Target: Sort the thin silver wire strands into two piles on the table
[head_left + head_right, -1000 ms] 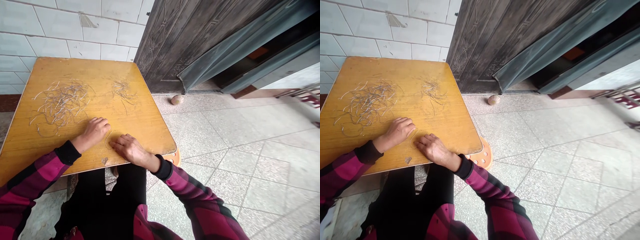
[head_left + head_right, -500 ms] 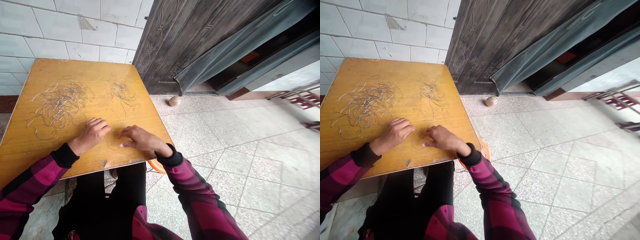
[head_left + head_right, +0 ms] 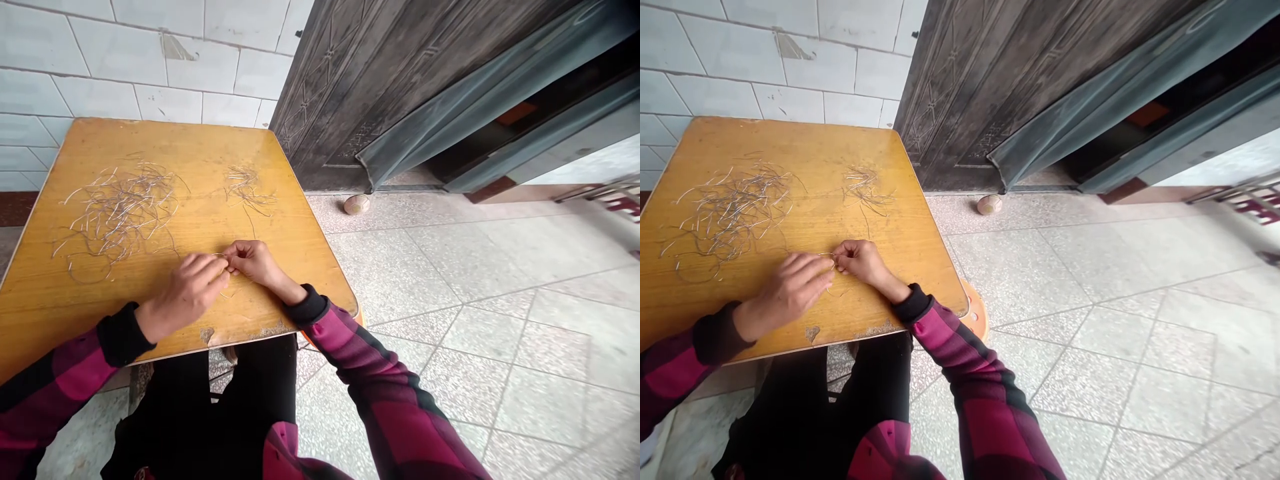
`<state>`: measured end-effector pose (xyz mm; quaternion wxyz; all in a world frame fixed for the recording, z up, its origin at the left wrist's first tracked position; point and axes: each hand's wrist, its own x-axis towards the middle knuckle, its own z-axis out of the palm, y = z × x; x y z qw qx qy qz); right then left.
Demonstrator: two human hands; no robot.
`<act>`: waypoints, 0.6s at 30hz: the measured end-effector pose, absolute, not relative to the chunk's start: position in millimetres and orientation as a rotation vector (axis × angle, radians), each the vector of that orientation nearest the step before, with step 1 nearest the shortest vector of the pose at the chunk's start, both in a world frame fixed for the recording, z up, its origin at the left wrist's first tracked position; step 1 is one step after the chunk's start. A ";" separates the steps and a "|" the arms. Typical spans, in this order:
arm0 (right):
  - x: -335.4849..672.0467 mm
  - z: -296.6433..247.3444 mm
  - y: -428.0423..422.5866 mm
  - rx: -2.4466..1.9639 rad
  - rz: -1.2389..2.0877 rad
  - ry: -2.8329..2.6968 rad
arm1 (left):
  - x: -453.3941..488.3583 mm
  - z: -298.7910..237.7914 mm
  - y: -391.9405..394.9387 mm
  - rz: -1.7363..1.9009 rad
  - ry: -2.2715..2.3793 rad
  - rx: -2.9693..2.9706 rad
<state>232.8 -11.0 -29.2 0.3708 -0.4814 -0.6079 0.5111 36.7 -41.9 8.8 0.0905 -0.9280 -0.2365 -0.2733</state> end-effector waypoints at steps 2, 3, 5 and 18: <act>234.8 -28.2 -12.7 -1.277 1.155 -1.651 | 40.7 3.8 -54.1 -0.681 -0.801 -2.774; 235.6 -27.1 -13.5 -1.300 1.073 -1.695 | 42.2 0.6 -58.3 -0.630 -0.862 -2.760; 236.4 -25.0 -15.0 -1.337 0.935 -1.759 | 44.0 -4.9 -62.4 -0.567 -0.965 -2.733; 235.8 -23.5 -15.0 -1.272 0.680 -1.924 | 46.8 0.1 -53.9 -0.695 -0.933 -2.716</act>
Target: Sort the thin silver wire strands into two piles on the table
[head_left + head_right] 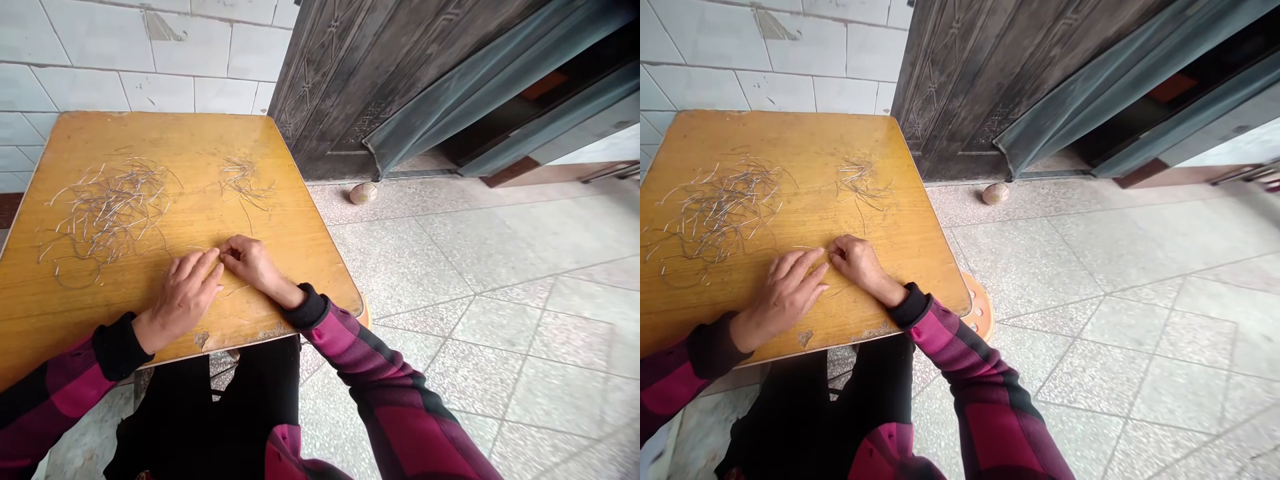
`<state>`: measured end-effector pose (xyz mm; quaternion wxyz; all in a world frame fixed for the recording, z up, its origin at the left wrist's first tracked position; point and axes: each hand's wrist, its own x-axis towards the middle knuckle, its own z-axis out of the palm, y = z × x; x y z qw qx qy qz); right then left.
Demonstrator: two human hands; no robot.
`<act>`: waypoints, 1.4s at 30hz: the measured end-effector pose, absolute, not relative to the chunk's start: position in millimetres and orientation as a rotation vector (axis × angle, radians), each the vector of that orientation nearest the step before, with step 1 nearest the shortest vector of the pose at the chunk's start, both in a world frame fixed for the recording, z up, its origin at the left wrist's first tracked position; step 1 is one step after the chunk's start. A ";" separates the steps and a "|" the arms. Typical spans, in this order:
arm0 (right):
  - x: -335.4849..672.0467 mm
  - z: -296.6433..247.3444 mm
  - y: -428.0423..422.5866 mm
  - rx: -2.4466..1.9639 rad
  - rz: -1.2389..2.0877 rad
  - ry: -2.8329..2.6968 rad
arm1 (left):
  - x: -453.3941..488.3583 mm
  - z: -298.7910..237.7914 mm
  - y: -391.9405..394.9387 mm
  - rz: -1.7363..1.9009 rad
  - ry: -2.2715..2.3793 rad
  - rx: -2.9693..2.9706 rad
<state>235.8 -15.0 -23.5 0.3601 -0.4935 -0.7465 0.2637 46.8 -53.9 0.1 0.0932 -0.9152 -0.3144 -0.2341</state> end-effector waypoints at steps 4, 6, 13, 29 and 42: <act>237.6 -24.9 -12.1 -1.258 0.674 -1.941 | 45.8 -1.2 -57.1 -0.666 -0.651 -2.935; 238.8 -25.4 -10.1 -1.258 0.666 -1.954 | 45.8 -1.6 -58.1 -0.606 -0.626 -2.987; 240.7 -23.8 -5.1 -1.220 0.728 -1.988 | 49.2 3.7 -65.6 -0.416 -0.663 -2.948; 243.7 -23.5 -4.4 -1.247 0.806 -1.866 | 42.0 10.9 -59.8 -0.374 -0.619 -2.937; 245.1 -18.4 -1.4 -1.231 1.070 -1.511 | 40.3 7.1 -43.1 -1.333 -2.777 -3.343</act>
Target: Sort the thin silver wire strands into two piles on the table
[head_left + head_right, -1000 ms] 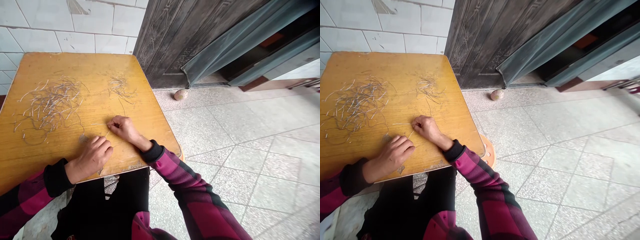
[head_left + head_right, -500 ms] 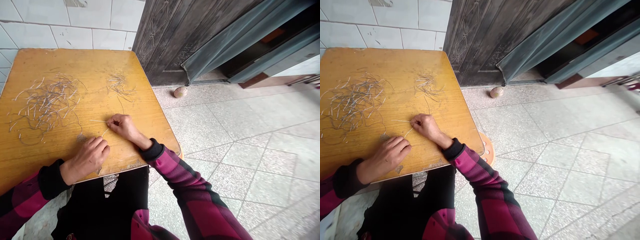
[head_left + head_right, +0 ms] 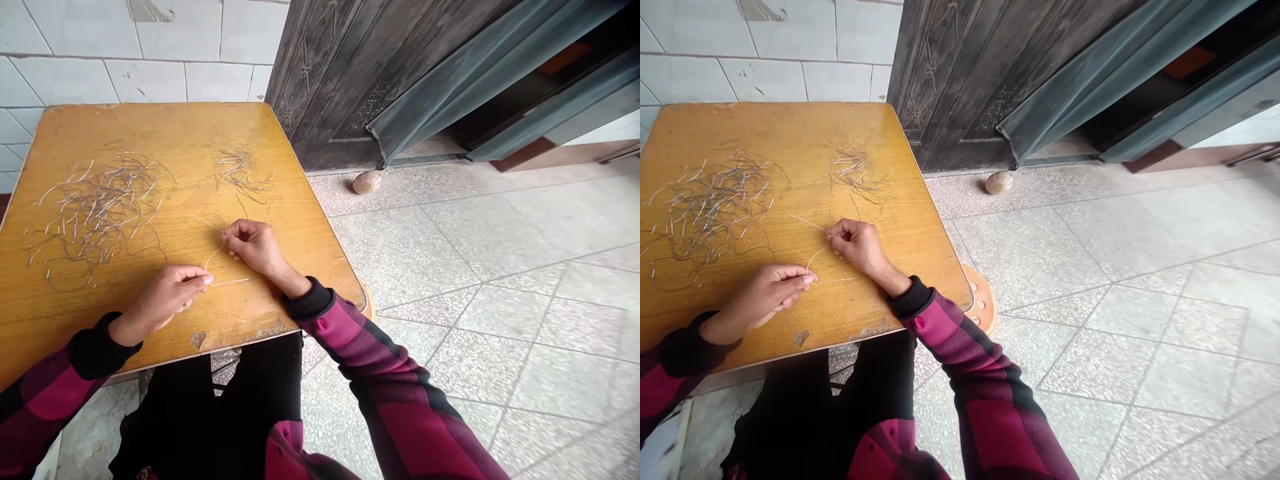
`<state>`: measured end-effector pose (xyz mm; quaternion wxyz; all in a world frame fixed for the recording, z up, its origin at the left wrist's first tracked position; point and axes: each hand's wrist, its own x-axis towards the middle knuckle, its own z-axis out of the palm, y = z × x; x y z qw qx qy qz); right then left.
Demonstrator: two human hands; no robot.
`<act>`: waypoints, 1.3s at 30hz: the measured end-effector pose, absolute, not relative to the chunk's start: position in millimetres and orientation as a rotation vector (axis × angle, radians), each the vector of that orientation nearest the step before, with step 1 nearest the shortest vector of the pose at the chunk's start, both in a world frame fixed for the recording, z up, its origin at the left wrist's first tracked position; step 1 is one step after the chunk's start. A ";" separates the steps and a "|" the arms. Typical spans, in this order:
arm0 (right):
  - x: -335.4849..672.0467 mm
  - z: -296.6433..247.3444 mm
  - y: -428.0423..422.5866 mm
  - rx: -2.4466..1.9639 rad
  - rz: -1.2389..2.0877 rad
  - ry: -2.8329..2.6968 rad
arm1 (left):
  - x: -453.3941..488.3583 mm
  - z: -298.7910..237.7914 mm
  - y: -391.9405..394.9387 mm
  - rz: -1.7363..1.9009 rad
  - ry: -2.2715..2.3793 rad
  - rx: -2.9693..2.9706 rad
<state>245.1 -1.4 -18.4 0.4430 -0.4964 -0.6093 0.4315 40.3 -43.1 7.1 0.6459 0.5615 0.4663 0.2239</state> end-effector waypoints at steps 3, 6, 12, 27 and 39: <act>244.6 -19.9 -2.4 -1.212 1.040 -1.535 | 43.8 7.9 -45.2 0.547 1.010 0.988; 245.1 -20.2 -3.5 -1.215 1.023 -1.551 | 43.5 3.0 -45.2 0.631 0.971 0.807; 246.8 -18.4 -4.4 -1.216 1.055 -1.574 | 43.0 -1.5 -48.3 0.651 0.925 0.753; 252.4 -14.3 -3.0 -1.097 1.060 -1.701 | 49.1 5.2 -61.7 0.663 0.982 0.853; 252.6 -13.8 -4.9 -1.106 1.002 -1.861 | 46.7 5.6 -66.6 0.725 1.032 0.887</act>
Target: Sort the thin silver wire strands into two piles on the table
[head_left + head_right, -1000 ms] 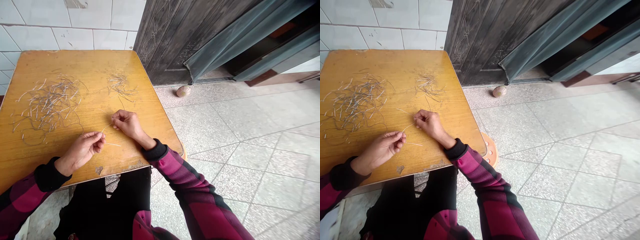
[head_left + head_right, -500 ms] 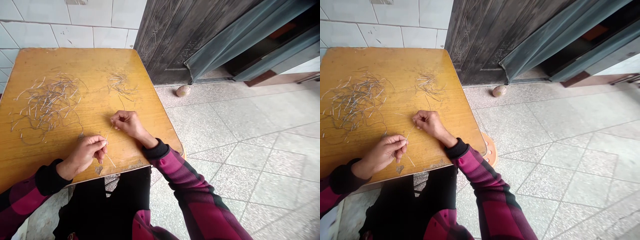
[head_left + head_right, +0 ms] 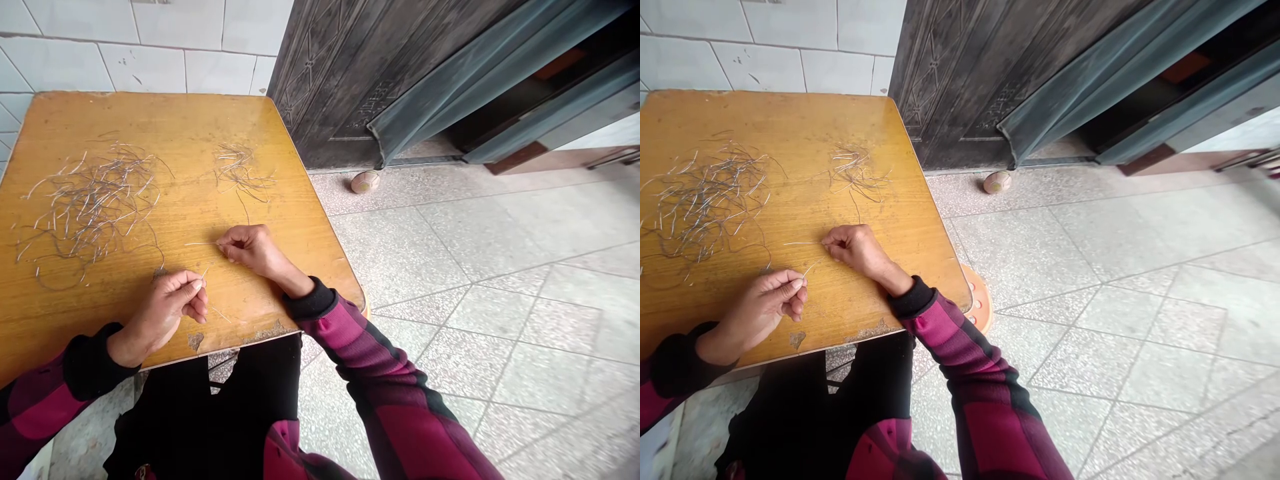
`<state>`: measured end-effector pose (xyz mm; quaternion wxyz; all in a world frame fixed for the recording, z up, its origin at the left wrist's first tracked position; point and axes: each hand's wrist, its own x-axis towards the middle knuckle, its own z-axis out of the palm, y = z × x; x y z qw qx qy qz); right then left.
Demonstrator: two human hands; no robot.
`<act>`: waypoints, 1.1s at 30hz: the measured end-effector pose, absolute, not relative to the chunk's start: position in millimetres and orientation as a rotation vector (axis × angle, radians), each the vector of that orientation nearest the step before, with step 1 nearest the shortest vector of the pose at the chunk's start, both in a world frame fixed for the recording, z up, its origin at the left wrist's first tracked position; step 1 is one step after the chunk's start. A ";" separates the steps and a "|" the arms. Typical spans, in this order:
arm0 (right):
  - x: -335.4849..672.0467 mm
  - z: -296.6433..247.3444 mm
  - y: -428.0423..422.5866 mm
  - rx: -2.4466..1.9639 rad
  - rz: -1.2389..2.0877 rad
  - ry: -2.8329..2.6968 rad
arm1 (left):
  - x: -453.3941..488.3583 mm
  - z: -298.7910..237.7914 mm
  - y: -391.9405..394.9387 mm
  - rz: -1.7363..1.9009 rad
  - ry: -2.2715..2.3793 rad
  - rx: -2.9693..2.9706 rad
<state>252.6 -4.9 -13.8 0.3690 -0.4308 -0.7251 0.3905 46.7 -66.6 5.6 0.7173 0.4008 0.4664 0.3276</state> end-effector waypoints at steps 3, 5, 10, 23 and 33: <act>252.3 -12.8 -4.0 -1.140 0.973 -1.886 | 48.6 6.1 -67.7 0.722 1.062 0.896; 252.3 -12.1 -3.6 -1.165 0.971 -1.895 | 49.0 7.0 -66.8 0.681 1.075 0.930; 251.7 -10.0 -5.7 -1.191 0.965 -1.854 | 43.8 9.1 -59.1 0.524 1.097 1.193; 247.7 2.3 -20.1 -1.245 0.819 -1.784 | 38.6 1.3 -42.4 0.797 1.157 1.157; 225.7 -7.6 -40.2 -1.029 1.074 -2.147 | 37.2 -1.0 -41.2 0.692 1.203 1.290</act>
